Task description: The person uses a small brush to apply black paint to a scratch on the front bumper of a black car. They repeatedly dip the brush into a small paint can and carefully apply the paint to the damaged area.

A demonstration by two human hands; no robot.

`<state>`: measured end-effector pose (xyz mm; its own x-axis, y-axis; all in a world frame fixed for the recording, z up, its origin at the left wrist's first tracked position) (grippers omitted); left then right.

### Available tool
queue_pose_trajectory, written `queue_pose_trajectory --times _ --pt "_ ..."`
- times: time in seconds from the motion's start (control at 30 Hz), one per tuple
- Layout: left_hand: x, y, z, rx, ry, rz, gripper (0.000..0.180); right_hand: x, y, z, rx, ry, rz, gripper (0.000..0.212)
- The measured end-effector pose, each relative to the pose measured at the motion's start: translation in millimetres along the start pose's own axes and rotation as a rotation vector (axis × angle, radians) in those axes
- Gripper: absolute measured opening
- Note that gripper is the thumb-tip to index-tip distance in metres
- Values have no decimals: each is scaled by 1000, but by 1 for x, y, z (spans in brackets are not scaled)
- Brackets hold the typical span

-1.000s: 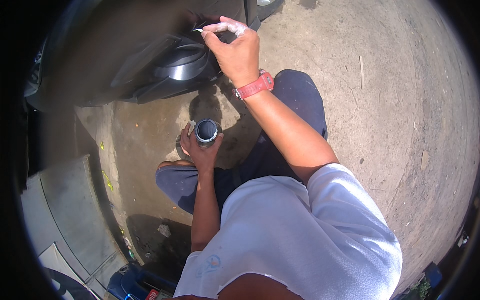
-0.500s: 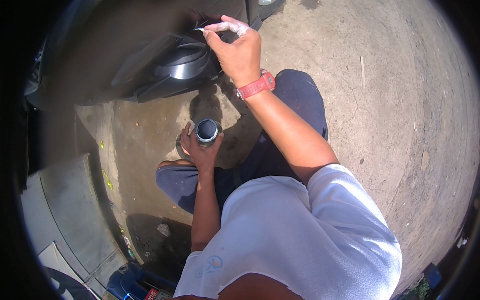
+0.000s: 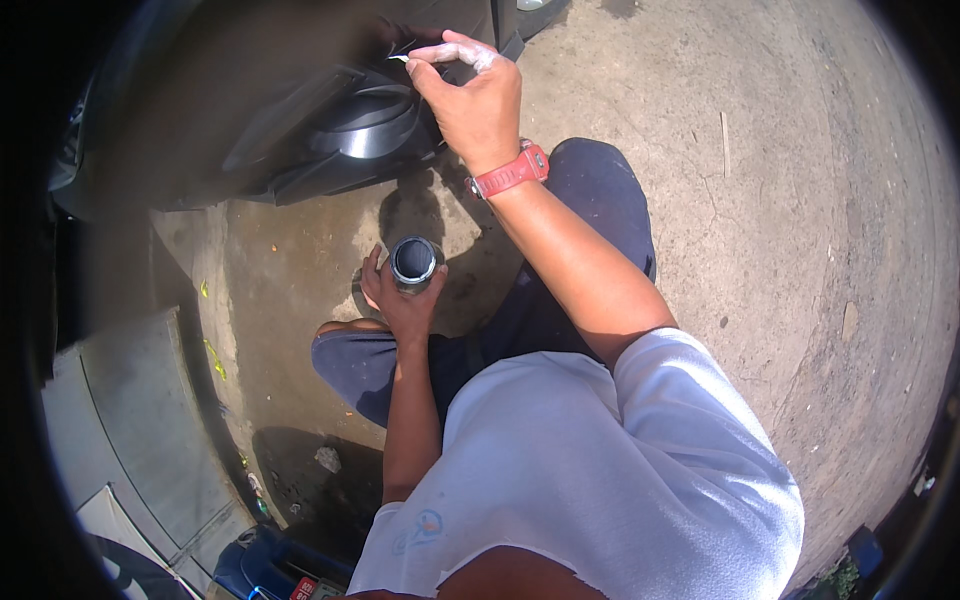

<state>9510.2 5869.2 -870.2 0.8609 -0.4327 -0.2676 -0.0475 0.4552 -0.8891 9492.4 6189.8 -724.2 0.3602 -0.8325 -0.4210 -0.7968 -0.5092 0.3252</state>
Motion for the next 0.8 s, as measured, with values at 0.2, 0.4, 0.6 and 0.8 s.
queue_pose_trajectory --times 0.2,0.4,0.6,0.8 --pt "0 0 1 -28 -2 -4 84 2 3 0 53 -51 -26 13" --pt "0 0 1 -37 -10 -16 83 0 1 3 -21 -11 16 15" --pt "0 0 0 -12 -5 -2 83 -4 -4 4 -99 -5 25 13" --pt "0 0 0 -3 -17 -13 83 -3 -6 3 -134 33 29 13"
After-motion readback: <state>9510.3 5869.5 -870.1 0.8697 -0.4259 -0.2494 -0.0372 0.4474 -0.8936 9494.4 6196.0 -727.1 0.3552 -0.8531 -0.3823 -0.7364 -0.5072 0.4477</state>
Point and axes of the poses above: each hand's wrist, its own x-axis away from the middle knuckle, its own y-axis out of the palm, z = x × y, the point moved 3 cm from there along -x, towards the middle knuckle, and after that the axes turned 11 degrees about -x, right-handed, at the moved point
